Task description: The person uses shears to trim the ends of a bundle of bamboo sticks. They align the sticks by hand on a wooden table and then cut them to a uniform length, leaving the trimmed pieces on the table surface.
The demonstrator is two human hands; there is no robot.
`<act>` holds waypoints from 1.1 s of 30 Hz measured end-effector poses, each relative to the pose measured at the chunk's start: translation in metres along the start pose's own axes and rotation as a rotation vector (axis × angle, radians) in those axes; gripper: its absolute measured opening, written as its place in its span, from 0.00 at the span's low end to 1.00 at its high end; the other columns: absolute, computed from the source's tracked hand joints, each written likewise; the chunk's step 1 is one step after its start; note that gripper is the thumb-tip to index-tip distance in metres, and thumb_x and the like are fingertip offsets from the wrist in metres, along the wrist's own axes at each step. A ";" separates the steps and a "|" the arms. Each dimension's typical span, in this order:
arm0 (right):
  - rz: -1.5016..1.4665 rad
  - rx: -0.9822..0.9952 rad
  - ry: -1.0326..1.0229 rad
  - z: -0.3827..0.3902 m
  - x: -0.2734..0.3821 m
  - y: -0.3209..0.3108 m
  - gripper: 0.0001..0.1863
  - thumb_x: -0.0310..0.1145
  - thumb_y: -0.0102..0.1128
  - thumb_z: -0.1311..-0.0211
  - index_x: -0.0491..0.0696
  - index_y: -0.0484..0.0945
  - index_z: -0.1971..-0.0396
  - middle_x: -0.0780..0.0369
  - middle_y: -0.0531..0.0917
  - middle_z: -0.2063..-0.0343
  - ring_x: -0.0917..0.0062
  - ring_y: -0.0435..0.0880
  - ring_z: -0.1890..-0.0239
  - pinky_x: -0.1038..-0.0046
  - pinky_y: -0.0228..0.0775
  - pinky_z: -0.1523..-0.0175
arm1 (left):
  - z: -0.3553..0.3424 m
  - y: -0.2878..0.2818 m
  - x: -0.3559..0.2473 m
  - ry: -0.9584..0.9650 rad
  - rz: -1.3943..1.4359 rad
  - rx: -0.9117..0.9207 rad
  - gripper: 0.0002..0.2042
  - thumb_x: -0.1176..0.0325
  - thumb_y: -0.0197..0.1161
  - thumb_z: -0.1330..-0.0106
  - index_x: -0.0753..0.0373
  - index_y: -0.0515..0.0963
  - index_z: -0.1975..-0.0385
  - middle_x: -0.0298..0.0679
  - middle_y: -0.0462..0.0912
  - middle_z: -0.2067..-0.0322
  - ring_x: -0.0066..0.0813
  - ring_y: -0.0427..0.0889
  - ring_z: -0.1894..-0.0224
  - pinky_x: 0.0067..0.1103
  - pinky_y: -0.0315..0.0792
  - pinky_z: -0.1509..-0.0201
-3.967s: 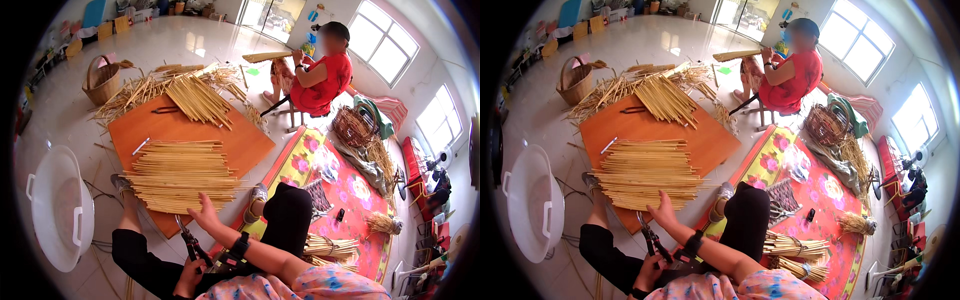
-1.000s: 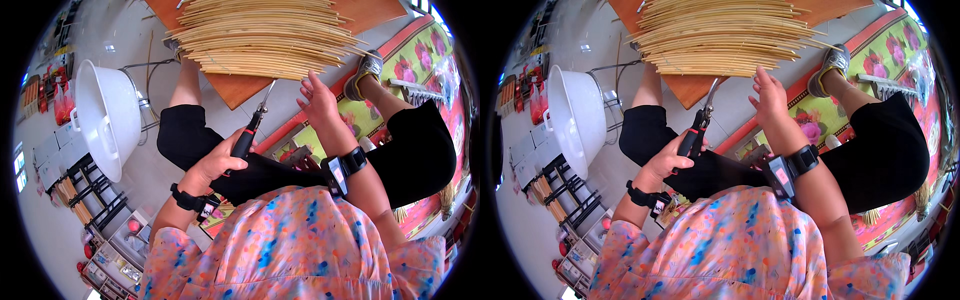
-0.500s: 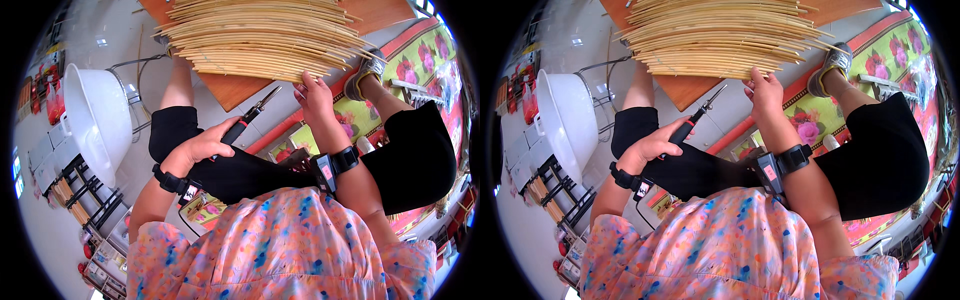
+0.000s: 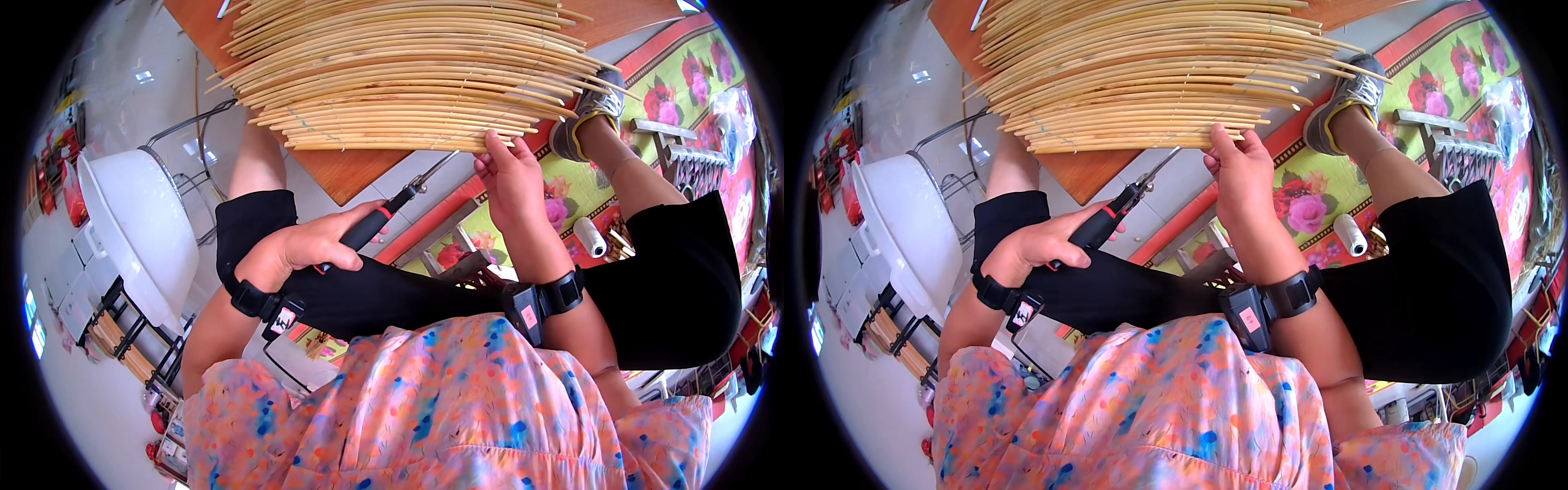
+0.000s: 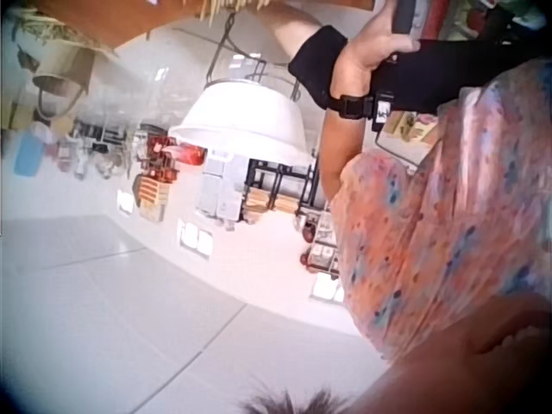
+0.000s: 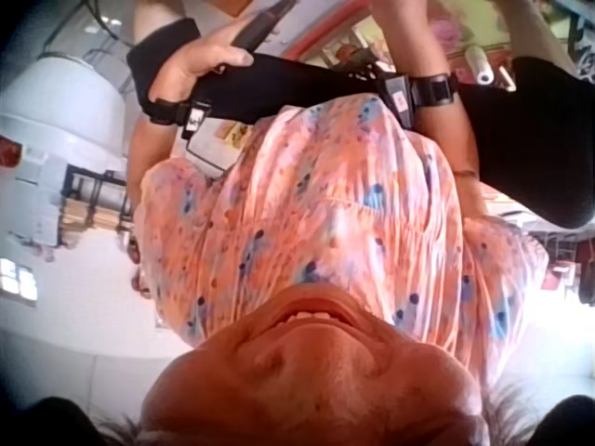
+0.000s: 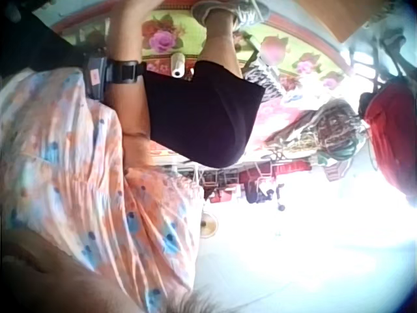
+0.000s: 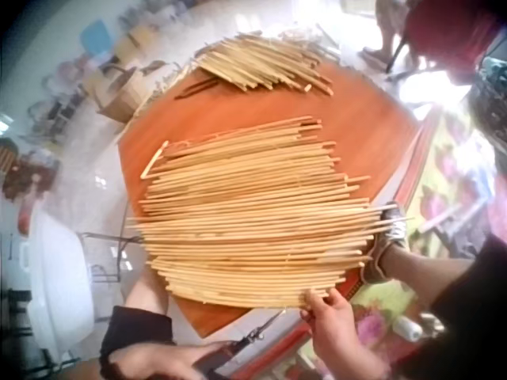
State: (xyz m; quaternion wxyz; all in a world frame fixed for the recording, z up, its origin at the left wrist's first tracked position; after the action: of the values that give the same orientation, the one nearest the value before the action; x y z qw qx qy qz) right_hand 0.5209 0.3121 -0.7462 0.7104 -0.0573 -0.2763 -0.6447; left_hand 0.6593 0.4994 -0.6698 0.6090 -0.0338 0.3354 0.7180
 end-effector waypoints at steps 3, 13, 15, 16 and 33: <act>0.014 -0.014 -0.001 0.001 0.002 0.000 0.06 0.30 0.58 0.37 0.49 0.73 0.63 0.69 0.75 0.73 0.86 0.74 0.71 0.80 0.70 0.63 | 0.002 0.002 -0.008 -0.001 -0.050 0.059 0.50 0.62 0.63 0.59 0.69 0.46 0.33 0.45 0.64 0.45 0.32 0.61 0.40 0.24 0.53 0.35; -0.018 -0.033 0.023 -0.001 0.000 -0.002 0.06 0.29 0.59 0.38 0.50 0.73 0.62 0.70 0.77 0.72 0.87 0.74 0.74 0.82 0.71 0.65 | -0.013 0.003 -0.015 0.014 0.010 0.038 0.49 0.62 0.63 0.60 0.69 0.48 0.33 0.43 0.63 0.44 0.33 0.60 0.40 0.25 0.51 0.35; -0.029 -0.025 0.036 -0.001 0.000 -0.002 0.06 0.29 0.59 0.38 0.51 0.73 0.62 0.71 0.77 0.72 0.87 0.74 0.73 0.83 0.70 0.65 | -0.014 0.004 -0.012 0.020 0.054 0.034 0.48 0.62 0.63 0.60 0.68 0.50 0.34 0.42 0.63 0.44 0.32 0.60 0.40 0.25 0.51 0.35; -0.033 -0.021 0.034 -0.001 0.001 -0.002 0.06 0.29 0.59 0.38 0.51 0.73 0.63 0.71 0.77 0.72 0.88 0.74 0.73 0.83 0.69 0.65 | -0.015 0.004 -0.013 0.006 0.065 0.039 0.48 0.62 0.63 0.60 0.69 0.49 0.34 0.42 0.63 0.44 0.31 0.62 0.41 0.23 0.54 0.37; 0.077 -0.116 0.152 0.013 0.009 0.003 0.07 0.28 0.58 0.39 0.50 0.72 0.62 0.70 0.76 0.70 0.86 0.74 0.70 0.82 0.67 0.67 | -0.018 0.012 0.003 0.027 0.077 0.053 0.46 0.62 0.63 0.59 0.68 0.53 0.35 0.44 0.64 0.44 0.33 0.62 0.41 0.26 0.54 0.37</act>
State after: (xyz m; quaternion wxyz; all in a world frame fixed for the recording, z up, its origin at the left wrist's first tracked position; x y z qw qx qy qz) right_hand 0.5198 0.3102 -0.7305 0.7491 -0.0597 -0.1814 -0.6343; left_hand 0.6412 0.4915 -0.6797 0.5770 -0.0147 0.3635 0.7312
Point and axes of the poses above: each hand's wrist, its own z-axis away from the middle knuckle, its own y-axis out of the palm, x = y × z, the point moved 5 cm from there along -z, towards the middle knuckle
